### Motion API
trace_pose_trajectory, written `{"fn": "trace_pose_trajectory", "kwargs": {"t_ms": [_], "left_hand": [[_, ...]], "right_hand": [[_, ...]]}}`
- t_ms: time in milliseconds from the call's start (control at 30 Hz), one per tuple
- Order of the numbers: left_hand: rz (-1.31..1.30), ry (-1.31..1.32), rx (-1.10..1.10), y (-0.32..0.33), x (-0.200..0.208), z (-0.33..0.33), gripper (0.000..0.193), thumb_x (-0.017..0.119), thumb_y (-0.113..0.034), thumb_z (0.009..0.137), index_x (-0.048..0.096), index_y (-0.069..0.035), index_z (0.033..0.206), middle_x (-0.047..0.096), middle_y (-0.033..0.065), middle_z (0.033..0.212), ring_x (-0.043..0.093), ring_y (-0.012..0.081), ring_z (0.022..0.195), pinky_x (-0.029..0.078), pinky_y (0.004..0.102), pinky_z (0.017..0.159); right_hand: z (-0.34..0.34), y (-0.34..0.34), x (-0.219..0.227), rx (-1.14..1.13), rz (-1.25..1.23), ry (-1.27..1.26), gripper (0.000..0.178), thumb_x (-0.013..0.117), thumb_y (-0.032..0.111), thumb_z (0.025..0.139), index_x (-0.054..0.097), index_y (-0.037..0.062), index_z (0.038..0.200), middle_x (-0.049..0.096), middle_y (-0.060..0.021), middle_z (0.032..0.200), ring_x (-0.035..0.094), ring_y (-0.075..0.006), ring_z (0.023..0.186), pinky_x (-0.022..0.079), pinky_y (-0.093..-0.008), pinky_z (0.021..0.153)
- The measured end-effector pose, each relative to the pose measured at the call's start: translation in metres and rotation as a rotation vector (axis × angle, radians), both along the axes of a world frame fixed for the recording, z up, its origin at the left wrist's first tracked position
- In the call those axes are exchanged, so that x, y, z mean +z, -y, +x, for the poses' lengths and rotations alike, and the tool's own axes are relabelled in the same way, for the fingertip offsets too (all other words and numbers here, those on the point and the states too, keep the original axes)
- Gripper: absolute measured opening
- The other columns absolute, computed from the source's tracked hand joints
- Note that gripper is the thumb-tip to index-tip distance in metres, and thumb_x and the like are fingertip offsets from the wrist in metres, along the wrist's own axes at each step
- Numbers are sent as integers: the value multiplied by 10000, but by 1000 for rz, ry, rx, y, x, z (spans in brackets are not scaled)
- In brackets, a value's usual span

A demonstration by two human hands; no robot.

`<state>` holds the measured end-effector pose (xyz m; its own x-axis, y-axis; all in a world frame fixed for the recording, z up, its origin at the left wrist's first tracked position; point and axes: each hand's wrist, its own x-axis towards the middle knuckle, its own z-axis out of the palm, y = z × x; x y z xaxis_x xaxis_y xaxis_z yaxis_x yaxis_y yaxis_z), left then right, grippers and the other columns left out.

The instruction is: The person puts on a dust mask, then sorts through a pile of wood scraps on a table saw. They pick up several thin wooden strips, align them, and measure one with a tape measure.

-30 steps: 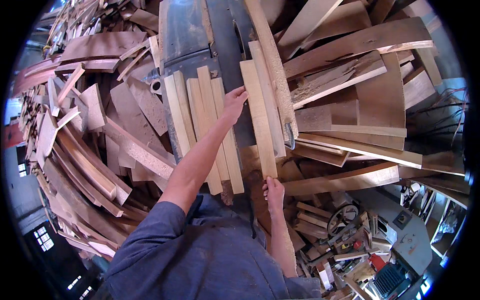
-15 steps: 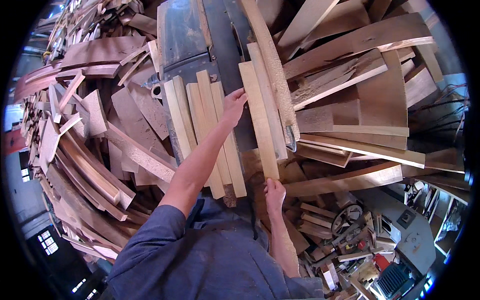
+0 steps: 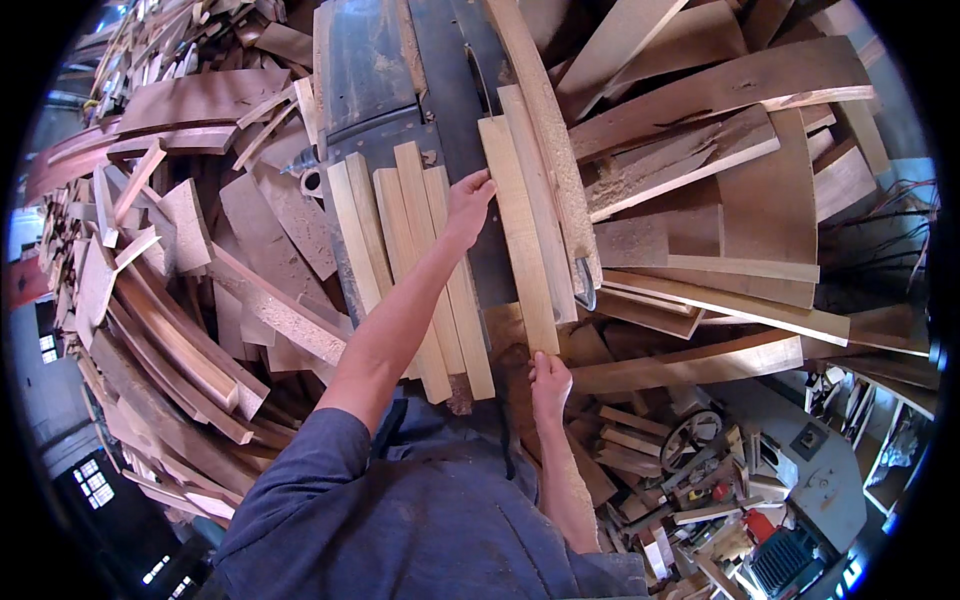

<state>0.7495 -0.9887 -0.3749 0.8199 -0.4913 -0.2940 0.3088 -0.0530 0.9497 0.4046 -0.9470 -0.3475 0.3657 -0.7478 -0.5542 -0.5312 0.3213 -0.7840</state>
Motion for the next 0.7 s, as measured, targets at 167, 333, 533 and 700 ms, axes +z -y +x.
{"fn": "trace_pose_trajectory", "kwargs": {"t_ms": [167, 333, 533, 700], "left_hand": [[7, -21, -6, 1, 6, 6, 275, 607, -114, 987, 729, -41, 1223, 716, -51, 1013, 585, 20, 830, 411, 207, 671], [-43, -5, -6, 1, -8, 15, 268, 620, -139, 993, 730, -52, 1221, 707, -63, 1000, 579, 12, 818, 418, 198, 641], [-29, 8, -4, 7, -16, 24, 262, 617, -106, 998, 718, -18, 1222, 711, -36, 1034, 606, 46, 905, 467, 218, 771], [-106, -8, 8, 9, -24, 31, 257, 615, -91, 993, 718, 5, 1208, 713, -28, 1046, 609, 58, 934, 473, 228, 824]], "right_hand": [[6, 4, 2, -14, 40, -47, 321, 618, 232, 1016, 684, -15, 822, 590, -41, 612, 540, -127, 574, 435, -322, 552], [16, 4, 5, -18, 17, -20, 335, 612, 266, 1020, 679, 14, 810, 552, 16, 614, 451, -51, 512, 349, -250, 473], [21, 10, 6, 22, 7, -86, 325, 623, 234, 1010, 693, -20, 819, 611, -38, 632, 546, -111, 594, 437, -311, 568], [29, 12, 8, 2, 19, -52, 330, 622, 238, 1003, 688, -20, 808, 600, -34, 625, 537, -115, 588, 430, -318, 563]]}}
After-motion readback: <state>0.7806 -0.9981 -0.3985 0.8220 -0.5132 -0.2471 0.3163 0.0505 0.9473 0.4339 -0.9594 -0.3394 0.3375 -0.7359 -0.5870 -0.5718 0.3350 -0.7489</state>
